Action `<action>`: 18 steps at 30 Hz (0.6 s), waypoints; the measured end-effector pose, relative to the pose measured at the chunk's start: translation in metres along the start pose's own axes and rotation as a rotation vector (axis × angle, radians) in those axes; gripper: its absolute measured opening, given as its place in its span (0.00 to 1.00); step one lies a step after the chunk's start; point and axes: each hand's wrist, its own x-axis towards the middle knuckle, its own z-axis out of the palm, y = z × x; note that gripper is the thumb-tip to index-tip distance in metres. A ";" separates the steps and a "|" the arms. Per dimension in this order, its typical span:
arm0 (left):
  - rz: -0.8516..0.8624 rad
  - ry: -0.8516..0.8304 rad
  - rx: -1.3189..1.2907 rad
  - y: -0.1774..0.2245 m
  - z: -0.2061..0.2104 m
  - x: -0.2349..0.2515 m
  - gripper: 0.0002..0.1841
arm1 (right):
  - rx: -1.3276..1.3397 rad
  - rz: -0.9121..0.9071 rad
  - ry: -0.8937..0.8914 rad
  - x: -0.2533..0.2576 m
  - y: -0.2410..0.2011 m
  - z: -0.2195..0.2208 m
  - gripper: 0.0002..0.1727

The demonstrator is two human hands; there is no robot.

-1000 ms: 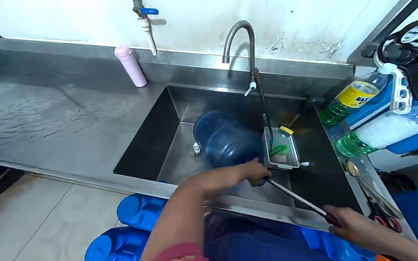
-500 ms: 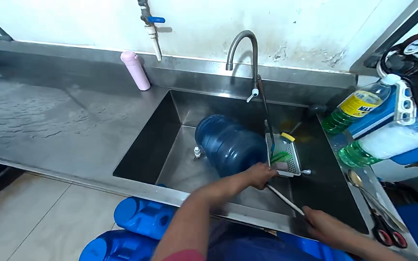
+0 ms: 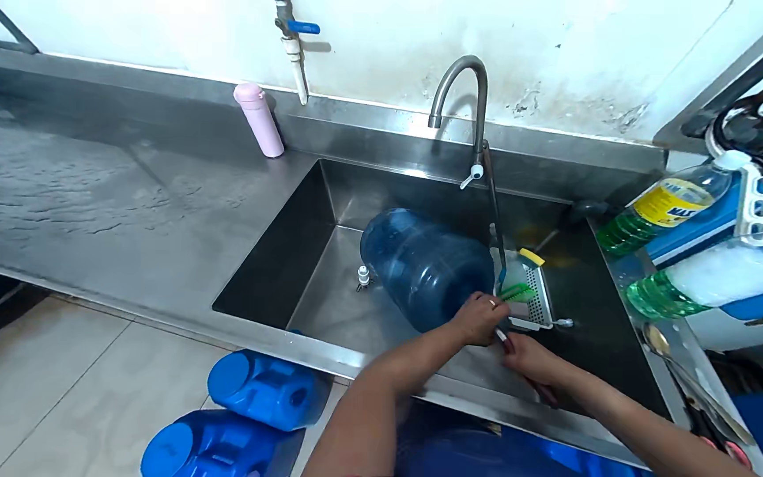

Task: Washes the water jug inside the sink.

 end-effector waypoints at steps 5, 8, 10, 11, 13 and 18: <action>-0.035 -0.377 0.061 0.012 -0.030 0.009 0.37 | -0.088 0.004 -0.030 -0.007 0.006 -0.029 0.11; 0.047 0.162 -0.028 0.003 0.001 0.004 0.31 | 0.146 0.012 0.079 -0.005 -0.013 -0.010 0.07; 0.044 -0.155 0.078 0.001 -0.005 0.005 0.32 | -0.076 0.038 0.045 0.003 -0.011 0.005 0.15; 0.035 -0.365 0.141 0.004 -0.017 0.012 0.35 | -0.173 0.038 0.014 0.001 -0.007 0.005 0.17; 0.051 -0.555 0.183 0.009 -0.033 0.015 0.37 | -0.139 0.027 -0.020 -0.022 -0.001 0.001 0.12; 0.418 0.155 0.066 -0.022 -0.009 -0.012 0.15 | 0.250 -0.013 0.083 -0.143 0.043 0.033 0.07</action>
